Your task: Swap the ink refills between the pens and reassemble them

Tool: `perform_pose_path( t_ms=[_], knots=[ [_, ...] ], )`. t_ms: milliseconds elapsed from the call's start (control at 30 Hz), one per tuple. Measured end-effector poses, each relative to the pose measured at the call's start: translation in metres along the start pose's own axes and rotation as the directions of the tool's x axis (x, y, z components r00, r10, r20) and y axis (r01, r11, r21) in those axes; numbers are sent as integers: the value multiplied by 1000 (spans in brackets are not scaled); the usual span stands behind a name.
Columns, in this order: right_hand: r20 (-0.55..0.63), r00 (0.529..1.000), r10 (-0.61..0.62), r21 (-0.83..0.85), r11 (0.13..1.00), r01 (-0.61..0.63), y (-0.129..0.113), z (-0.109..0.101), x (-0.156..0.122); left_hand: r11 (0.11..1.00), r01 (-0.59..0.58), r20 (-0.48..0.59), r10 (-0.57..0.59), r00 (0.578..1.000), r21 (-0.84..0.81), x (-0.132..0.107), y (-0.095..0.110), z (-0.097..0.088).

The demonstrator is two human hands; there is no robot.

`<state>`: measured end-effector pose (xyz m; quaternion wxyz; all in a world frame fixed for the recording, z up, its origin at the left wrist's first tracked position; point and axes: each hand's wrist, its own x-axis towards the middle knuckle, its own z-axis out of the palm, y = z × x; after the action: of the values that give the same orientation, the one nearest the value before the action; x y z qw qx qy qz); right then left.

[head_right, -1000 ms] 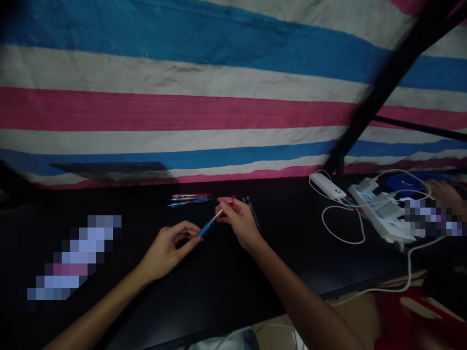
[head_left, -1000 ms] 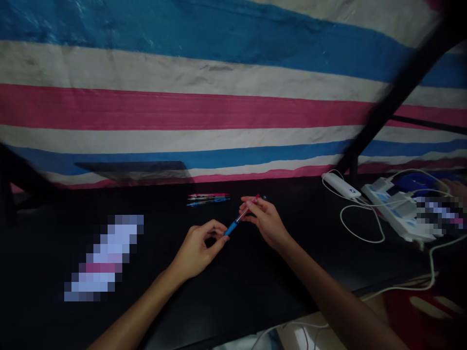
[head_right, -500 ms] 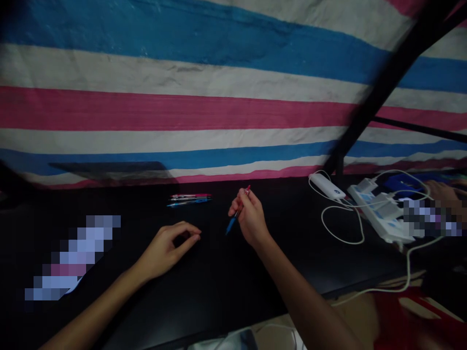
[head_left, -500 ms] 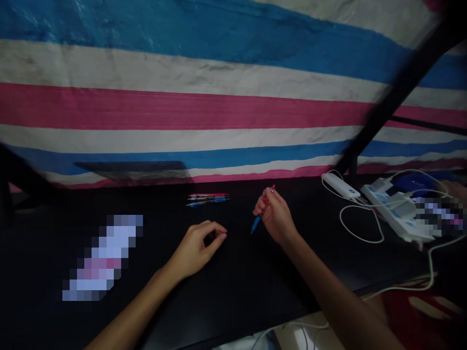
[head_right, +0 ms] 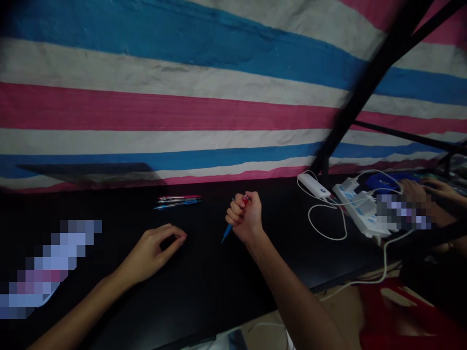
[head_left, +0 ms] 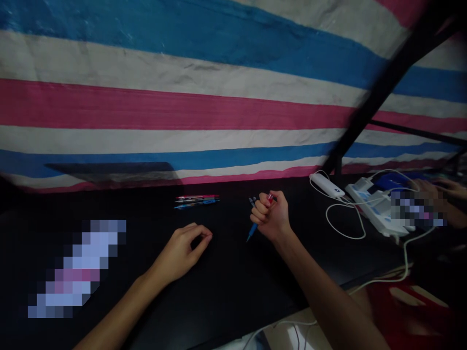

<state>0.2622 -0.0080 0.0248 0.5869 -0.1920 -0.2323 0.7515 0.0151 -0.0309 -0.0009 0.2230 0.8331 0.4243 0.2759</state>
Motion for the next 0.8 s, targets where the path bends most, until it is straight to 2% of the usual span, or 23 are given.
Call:
perform_pose_path(
  t_ms=[533,800],
  knots=[
    [-29,999,-27,7,1000,27,-2,1,-1,998,5,-17,-4,1000,69,1,-5,-1],
    [-61,998,-17,4,1000,17,-2,1,0,985,14,-171,16,985,171,3,-14,-6]
  ],
)
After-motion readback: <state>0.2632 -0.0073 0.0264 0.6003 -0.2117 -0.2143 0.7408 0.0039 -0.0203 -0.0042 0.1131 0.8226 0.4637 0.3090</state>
